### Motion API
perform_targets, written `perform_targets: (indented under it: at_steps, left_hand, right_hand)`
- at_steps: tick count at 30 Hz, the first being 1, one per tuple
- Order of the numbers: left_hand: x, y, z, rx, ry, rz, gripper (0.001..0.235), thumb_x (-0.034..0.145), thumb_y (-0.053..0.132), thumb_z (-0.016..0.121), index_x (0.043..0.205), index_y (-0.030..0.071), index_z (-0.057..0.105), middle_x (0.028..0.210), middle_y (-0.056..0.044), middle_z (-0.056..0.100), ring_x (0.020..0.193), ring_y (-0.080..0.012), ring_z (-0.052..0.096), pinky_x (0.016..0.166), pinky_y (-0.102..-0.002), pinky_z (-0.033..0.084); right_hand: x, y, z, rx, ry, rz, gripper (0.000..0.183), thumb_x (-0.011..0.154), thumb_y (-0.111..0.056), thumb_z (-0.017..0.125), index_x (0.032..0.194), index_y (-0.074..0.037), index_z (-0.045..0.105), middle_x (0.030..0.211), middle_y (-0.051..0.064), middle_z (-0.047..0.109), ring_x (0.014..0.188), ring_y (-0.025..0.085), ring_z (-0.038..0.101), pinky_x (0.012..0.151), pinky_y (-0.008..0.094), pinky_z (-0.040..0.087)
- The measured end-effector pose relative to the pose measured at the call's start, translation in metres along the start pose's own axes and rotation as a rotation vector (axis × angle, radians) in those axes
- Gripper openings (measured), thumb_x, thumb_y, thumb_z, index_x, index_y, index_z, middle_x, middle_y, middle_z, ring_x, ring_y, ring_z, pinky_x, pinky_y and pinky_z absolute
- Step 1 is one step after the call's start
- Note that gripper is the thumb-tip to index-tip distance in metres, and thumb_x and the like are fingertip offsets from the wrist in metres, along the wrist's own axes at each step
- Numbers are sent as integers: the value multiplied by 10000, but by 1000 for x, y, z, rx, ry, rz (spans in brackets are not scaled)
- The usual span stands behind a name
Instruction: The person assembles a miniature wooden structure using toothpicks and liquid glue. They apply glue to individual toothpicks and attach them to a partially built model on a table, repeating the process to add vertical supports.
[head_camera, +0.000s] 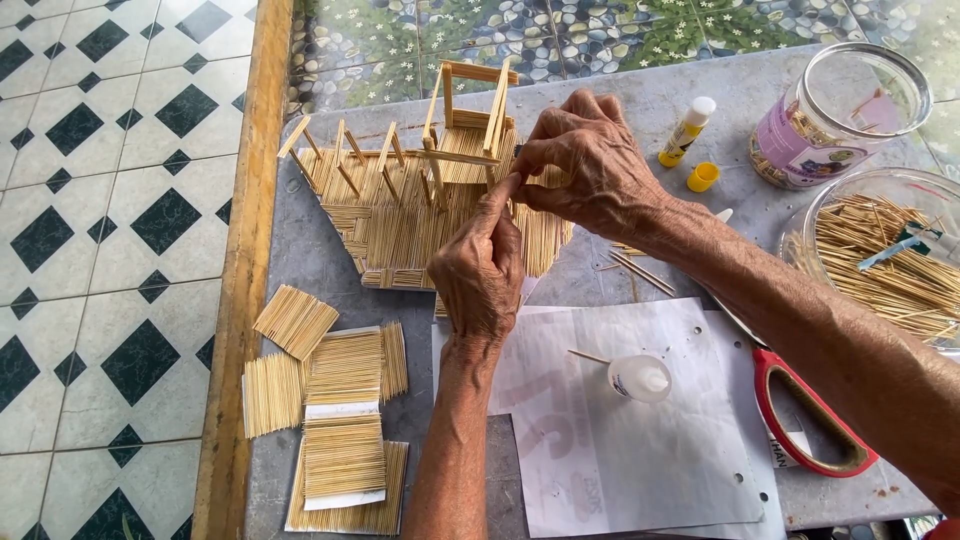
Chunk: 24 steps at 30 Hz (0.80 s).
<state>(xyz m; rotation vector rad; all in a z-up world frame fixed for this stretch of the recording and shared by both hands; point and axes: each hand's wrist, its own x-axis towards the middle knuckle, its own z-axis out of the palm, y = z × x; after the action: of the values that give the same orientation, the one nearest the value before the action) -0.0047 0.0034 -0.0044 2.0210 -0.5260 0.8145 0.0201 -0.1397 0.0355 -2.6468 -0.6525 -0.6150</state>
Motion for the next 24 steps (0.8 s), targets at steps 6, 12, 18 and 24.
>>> perform_targets:
  at_steps: [6,12,18,24]
  left_hand:
    - [-1,-2,1,28,-9,2,273,836,63,481,1064,196,550,758,-32,648,495,-112,521,453,-250,376]
    - [-1,-2,0,44,-8,39,361,786,-27,486,1073,181,551,640,-21,593,489,-111,490,443,-250,372]
    - [-4,-4,3,99,11,104,473,721,-92,502,1109,177,537,581,-3,545,435,-105,404,420,-250,338]
    - [-5,-7,6,114,22,111,488,698,-95,507,1102,175,551,519,-7,445,422,-124,302,411,-261,322]
  right_hand:
    - [1,-1,-2,15,-4,1,139,747,-329,623,731,-191,632,718,-13,506,749,200,357,676,359,236]
    - [1,-2,-3,25,6,7,172,747,-354,620,727,-184,630,723,-7,516,734,197,386,695,358,245]
    - [0,-3,-13,62,-40,29,186,748,-396,599,790,-219,636,747,-21,516,765,198,368,706,357,220]
    - [-16,-1,-46,83,-14,176,131,741,-194,628,856,-132,631,803,16,581,763,201,373,691,361,247]
